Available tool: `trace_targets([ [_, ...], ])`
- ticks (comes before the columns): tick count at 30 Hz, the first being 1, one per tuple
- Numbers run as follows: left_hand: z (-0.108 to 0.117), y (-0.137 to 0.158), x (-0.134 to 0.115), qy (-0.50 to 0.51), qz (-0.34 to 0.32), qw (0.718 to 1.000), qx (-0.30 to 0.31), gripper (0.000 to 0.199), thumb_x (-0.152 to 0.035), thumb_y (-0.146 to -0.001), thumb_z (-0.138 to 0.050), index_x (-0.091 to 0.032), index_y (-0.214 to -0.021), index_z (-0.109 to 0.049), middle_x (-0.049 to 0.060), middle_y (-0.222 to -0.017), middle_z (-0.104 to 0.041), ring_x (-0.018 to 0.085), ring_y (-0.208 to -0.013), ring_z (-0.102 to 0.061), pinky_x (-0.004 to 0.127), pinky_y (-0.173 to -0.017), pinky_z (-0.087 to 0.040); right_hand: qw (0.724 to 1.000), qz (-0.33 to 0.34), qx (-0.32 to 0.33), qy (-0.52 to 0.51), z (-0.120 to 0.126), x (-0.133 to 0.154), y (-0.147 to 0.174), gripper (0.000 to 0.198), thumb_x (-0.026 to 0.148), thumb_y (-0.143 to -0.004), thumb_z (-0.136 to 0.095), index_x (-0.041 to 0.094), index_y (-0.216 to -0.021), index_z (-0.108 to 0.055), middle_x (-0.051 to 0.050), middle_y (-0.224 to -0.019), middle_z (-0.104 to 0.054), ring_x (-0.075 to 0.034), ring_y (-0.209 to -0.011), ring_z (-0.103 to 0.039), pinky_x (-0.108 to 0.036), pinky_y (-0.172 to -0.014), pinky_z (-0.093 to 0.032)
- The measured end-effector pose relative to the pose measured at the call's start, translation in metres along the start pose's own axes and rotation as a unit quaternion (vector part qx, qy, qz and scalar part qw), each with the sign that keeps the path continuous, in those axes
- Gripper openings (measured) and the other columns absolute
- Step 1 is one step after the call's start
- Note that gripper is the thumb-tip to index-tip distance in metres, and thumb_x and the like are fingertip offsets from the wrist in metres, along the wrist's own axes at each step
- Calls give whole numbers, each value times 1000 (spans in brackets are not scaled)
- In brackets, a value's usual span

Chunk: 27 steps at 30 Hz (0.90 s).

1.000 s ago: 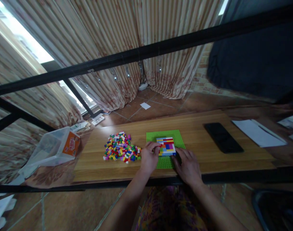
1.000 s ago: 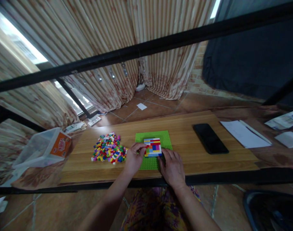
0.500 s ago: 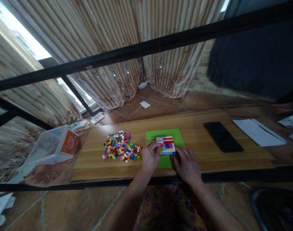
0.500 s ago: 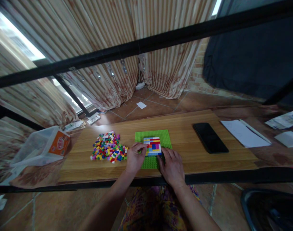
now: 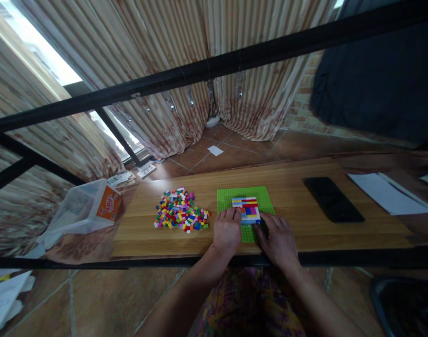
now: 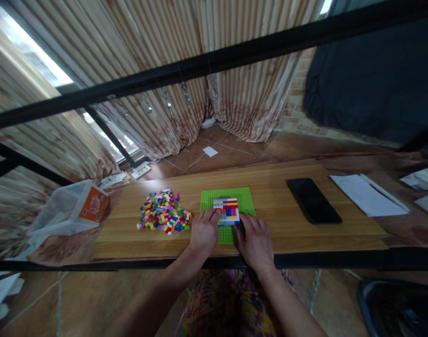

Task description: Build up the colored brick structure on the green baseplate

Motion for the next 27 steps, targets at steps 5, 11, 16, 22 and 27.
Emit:
trace_targets([
  [5,6,2,-11,-48,-8,998,27,29,-16,-89,-44,-13,-113,-61,14,-96,-65,26,-89,-60,40,-76,-48,1000,6,-9,14,-2,-4,3,40,45,-93,-45,17,-117,-59,-12,-108,-66,-27,-98,-55,-41,-87,-44],
  [11,13,9,-10,10,25,1000,5,33,-16,-87,-47,-15,-118,-57,14,-106,-64,27,-95,-58,40,-78,-48,998,42,-20,41,-8,-13,6,45,49,-92,-44,14,-116,-59,-13,-108,-66,-28,-95,-56,-42,-84,-45],
  [16,24,37,12,92,67,993,-43,52,-14,-78,-55,-16,-130,-49,12,-111,-63,26,-100,-56,40,-90,-47,997,47,-31,60,-11,-18,7,48,51,-91,-42,14,-114,-60,-14,-105,-67,-29,-92,-57,-43,-83,-46],
  [22,39,91,94,123,285,934,-174,29,-12,-84,-46,-19,-109,-60,10,-102,-64,23,-96,-60,37,-85,-50,997,48,-37,55,-14,-21,7,50,54,-90,-41,14,-113,-61,-15,-103,-67,-30,-92,-56,-44,-83,-46],
  [27,49,117,151,109,407,887,-188,22,-15,-83,-50,-18,-99,-64,8,-94,-64,21,-87,-62,35,-79,-50,997,51,-37,51,-14,-23,8,50,54,-90,-42,15,-115,-60,-15,-104,-66,-30,-92,-57,-44,-83,-46],
])
Point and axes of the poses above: each hand's wrist, its own y-axis away from the middle knuckle, its own z-axis out of the back of the hand, x = y × z, the point moved 1 cm from there along -y, towards the middle knuckle
